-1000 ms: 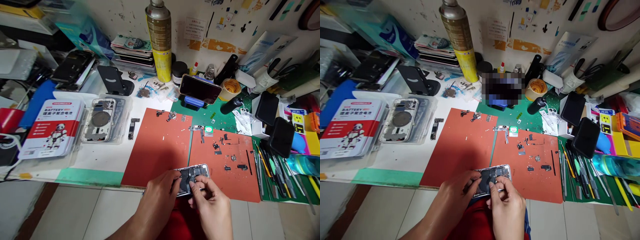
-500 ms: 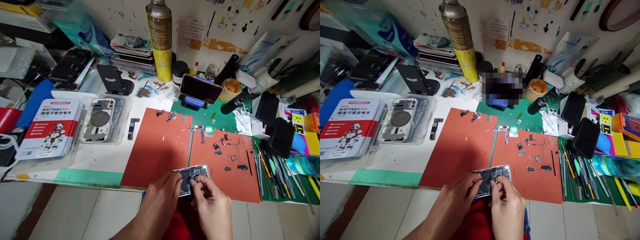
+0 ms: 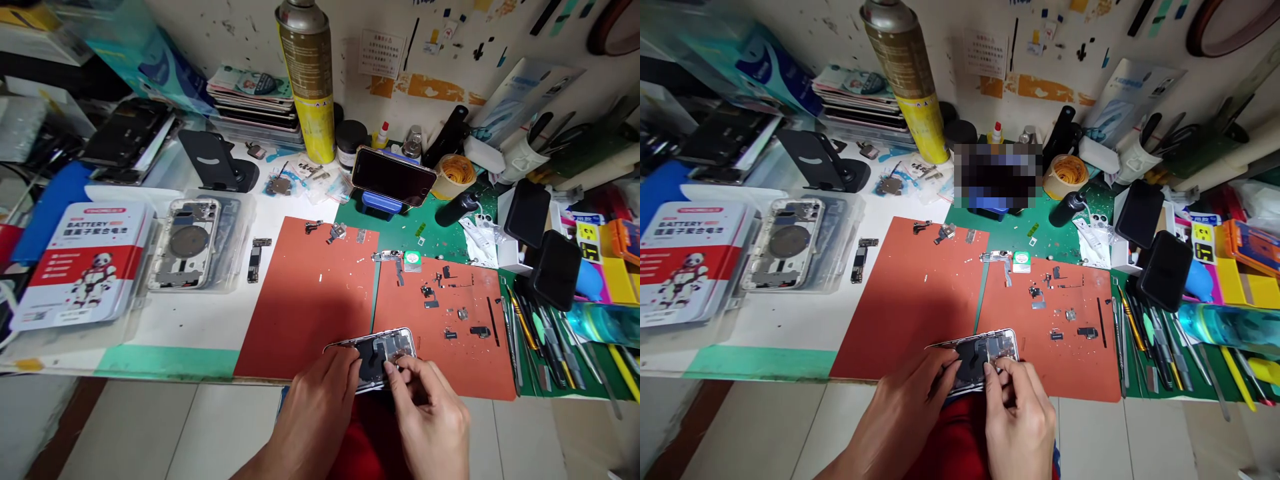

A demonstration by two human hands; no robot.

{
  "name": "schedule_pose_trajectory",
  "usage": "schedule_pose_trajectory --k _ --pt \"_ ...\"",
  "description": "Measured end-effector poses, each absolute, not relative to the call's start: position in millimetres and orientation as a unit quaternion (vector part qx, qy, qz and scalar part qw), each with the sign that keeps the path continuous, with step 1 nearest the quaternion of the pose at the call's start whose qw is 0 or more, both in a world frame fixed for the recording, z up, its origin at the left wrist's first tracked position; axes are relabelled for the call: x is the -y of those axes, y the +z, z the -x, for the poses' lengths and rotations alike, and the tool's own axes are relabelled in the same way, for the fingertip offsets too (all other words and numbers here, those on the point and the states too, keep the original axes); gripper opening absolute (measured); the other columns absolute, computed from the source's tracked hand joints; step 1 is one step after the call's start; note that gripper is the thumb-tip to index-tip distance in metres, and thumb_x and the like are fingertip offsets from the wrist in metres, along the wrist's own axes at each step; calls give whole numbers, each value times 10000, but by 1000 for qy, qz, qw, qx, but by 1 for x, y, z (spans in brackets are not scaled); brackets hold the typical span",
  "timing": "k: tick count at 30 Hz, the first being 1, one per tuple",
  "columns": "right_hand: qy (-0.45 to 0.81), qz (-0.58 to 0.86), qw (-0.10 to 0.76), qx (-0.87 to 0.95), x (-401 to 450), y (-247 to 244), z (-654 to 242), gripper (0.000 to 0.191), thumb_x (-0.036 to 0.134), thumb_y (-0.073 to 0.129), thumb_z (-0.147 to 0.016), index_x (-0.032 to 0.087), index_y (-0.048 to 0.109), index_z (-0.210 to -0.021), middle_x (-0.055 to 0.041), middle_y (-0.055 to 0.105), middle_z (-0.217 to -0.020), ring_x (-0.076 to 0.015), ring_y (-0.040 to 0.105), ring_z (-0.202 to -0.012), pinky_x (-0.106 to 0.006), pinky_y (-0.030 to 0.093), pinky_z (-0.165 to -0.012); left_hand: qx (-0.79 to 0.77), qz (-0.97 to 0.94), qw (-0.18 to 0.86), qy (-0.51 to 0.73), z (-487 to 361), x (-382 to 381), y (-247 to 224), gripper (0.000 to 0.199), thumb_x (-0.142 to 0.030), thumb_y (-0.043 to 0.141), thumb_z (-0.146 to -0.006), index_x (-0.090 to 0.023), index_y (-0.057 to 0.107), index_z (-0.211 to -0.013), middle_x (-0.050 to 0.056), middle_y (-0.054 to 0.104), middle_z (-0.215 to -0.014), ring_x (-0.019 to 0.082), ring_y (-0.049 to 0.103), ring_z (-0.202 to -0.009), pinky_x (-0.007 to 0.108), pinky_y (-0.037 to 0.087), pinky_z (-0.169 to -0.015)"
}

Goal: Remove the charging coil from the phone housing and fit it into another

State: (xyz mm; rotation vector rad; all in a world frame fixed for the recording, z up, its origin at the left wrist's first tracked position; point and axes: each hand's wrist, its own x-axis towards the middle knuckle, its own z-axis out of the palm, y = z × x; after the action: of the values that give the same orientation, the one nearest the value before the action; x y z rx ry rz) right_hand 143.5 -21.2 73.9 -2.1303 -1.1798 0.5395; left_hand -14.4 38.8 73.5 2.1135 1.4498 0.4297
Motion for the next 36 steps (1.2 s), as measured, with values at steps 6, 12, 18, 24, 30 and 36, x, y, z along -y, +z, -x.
schedule_pose_trajectory --k 6,12,18,24,30,36 --pt "237 808 306 445 39 71 -153 292 495 659 -1001 250 770 -886 19 635 -705 -104 603 -553 -183 482 -544 -539 -784 262 161 12 -38 75 284 -166 462 -1063 -243 699 -927 14 798 -874 205 779 -688 298 523 -560" --pt "277 798 308 437 25 76 -153 352 547 614 -1002 260 802 -920 4 624 -745 -114 584 -534 -221 434 -477 -539 -781 272 161 12 -38 76 299 -176 455 -1072 -247 705 -922 14 801 -889 188 772 -694 281 523 -587" --pt "277 816 246 444 14 74 -156 341 562 615 -992 274 735 -855 5 660 -853 -128 600 -593 -265 460 -602 -539 -788 261 144 12 -39 78 263 -157 481 -1067 -241 712 -971 3 784 -866 204 767 -680 299 492 -557" --pt "284 823 216 442 13 68 -155 253 482 642 -982 276 684 -841 18 624 -875 -147 623 -662 -280 435 -633 -539 -789 263 136 11 -38 76 216 -129 525 -1050 -235 703 -986 1 761 -871 213 758 -683 310 512 -569" --pt "285 826 209 438 12 70 -156 224 453 658 -976 277 682 -839 17 643 -888 -148 614 -646 -281 437 -628 -471 -837 201 196 23 -27 67 300 -40 478 -1042 -196 684 -1193 75 725 -1063 213 753 -867 305 596 -748" --pt "263 813 240 462 10 73 -158 247 435 678 -990 261 679 -815 29 638 -834 -123 608 -604 -259 458 -588 -418 -867 152 226 30 -27 65 343 0 508 -1026 -188 710 -1230 91 657 -1086 221 683 -932 318 593 -797"
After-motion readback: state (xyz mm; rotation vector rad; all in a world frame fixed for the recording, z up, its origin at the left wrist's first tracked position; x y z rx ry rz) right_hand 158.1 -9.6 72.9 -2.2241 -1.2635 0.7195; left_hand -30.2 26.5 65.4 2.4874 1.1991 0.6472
